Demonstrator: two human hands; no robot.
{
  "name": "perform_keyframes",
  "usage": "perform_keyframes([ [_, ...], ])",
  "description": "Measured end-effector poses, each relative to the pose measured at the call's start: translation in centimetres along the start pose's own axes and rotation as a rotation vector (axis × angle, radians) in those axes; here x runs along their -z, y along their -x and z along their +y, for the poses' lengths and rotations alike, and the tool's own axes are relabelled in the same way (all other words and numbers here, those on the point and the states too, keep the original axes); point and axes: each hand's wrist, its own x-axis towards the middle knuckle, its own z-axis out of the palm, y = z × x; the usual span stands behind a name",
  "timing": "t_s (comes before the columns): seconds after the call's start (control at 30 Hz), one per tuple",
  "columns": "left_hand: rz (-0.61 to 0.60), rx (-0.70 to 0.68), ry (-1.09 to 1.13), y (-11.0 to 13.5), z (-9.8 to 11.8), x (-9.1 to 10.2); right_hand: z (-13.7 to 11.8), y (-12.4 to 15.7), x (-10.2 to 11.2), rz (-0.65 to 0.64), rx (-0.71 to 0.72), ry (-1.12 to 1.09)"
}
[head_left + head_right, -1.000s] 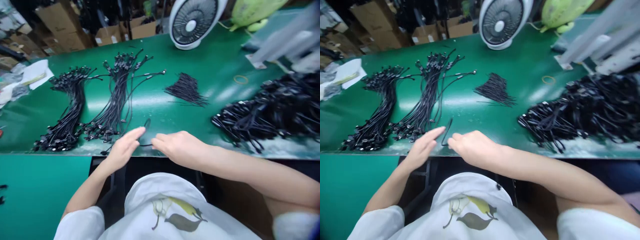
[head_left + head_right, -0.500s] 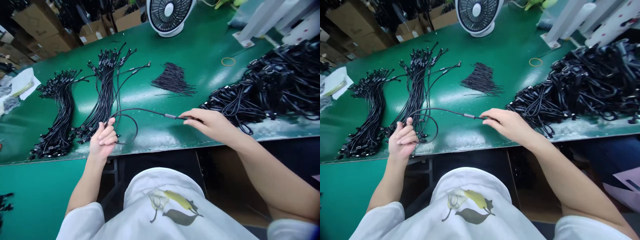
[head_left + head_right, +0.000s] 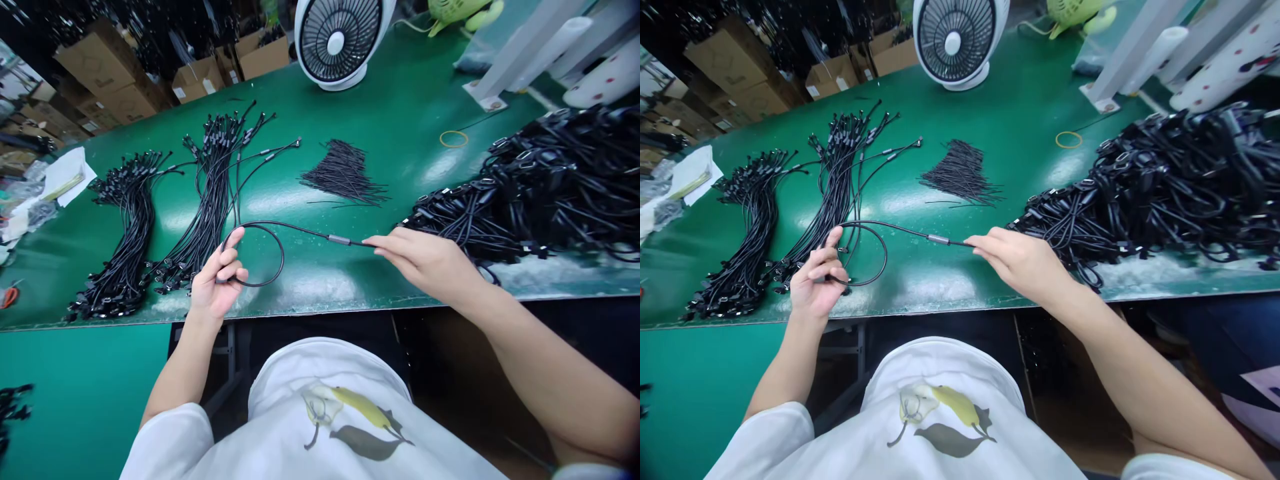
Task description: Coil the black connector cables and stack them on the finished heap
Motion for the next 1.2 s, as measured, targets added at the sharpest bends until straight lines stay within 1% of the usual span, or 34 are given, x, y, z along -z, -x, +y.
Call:
perform_keyframes([
  [0.1, -0.045, -0.062, -0.229, -0.8, -1.2, -0.2, -1.3, 0.9, -0.6, 0.01, 0.103, 0.192],
  [0.17, -0.082, -0.133, -0.435, -1.4, -2.8, -0.3, -3.3, 1.5, -1.4, -0.033, 0.178, 0.219],
  [0.23, -0.128, -0.181, -0.638, -1.8, -4.7, -0.5, -5.6, 1.7, -2.0, -0.13, 0.256, 0.117],
  [0.3, -0.224, -0.16, -0.852, -1.7, -6.5, -0.8, -7.4, 0.9, -2.2, -0.218, 0.309, -0.038],
  [0.33, -0.291, -0.126, -0.951, -1.6, -7.1, -1.0, -7.8, 0.2, -2.1, -0.24, 0.305, -0.113],
  [0.37, -0.36, -0.08, -1.025, -1.5, -7.5, -1.2, -7.9, -0.6, -1.9, -0.241, 0.272, -0.191],
  [0.4, -0.417, -0.035, -1.053, -1.3, -7.8, -1.3, -7.6, -1.5, -1.8, -0.213, 0.206, -0.28],
  [0.43, -0.456, 0.001, -1.021, -1.2, -7.9, -1.5, -7.2, -2.2, -1.8, -0.156, 0.103, -0.387],
  [0.47, -0.469, 0.026, -0.932, -1.2, -7.9, -1.6, -6.7, -2.9, -1.9, -0.073, -0.023, -0.516],
  [0.53, -0.417, 0.055, -0.686, -1.2, -8.0, -1.7, -6.2, -3.7, -2.9, 0.09, -0.286, -0.825],
  [0.57, -0.374, 0.068, -0.575, -1.2, -8.1, -1.8, -6.4, -3.8, -3.6, 0.133, -0.405, -0.997],
  [0.6, -0.333, 0.089, -0.491, -1.2, -8.4, -1.9, -6.7, -3.8, -4.5, 0.137, -0.51, -1.176],
  [0.67, -0.276, 0.165, -0.412, -1.1, -9.2, -1.9, -8.0, -3.6, -6.1, 0.103, -0.682, -1.49],
  [0.7, -0.267, 0.205, -0.404, -0.9, -9.8, -1.9, -8.6, -3.5, -6.7, 0.105, -0.755, -1.602],
  [0.73, -0.265, 0.24, -0.41, -0.7, -10.3, -1.8, -9.2, -3.5, -7.1, 0.135, -0.82, -1.684],
  [0.77, -0.265, 0.263, -0.427, -0.5, -10.8, -1.7, -9.7, -3.4, -7.4, 0.181, -0.869, -1.739],
  [0.83, -0.253, 0.268, -0.479, -0.1, -11.6, -1.3, -10.3, -3.4, -7.4, 0.264, -0.921, -1.818],
  [0.9, -0.223, 0.261, -0.525, 0.2, -12.0, -0.9, -10.4, -3.2, -7.0, 0.295, -0.96, -1.888],
  [0.97, -0.19, 0.316, -0.531, 0.5, -12.1, -0.6, -10.5, -2.9, -6.7, 0.249, -0.989, -1.95],
  [1.03, -0.17, 0.417, -0.487, 0.7, -12.2, -0.4, -10.6, -2.8, -6.7, 0.161, -1.001, -1.97],
  [1.07, -0.167, 0.467, -0.453, 0.7, -12.3, -0.4, -10.6, -2.8, -6.8, 0.148, -1.009, -1.959],
  [1.13, -0.157, 0.525, -0.396, 0.8, -12.6, -0.3, -10.5, -3.0, -7.2, 0.197, -1.047, -1.904],
  [1.17, -0.151, 0.528, -0.382, 0.7, -12.7, -0.3, -10.4, -3.0, -7.3, 0.218, -1.069, -1.879],
  [1.2, -0.145, 0.524, -0.381, 0.7, -12.8, -0.3, -10.3, -3.1, -7.4, 0.212, -1.088, -1.867],
])
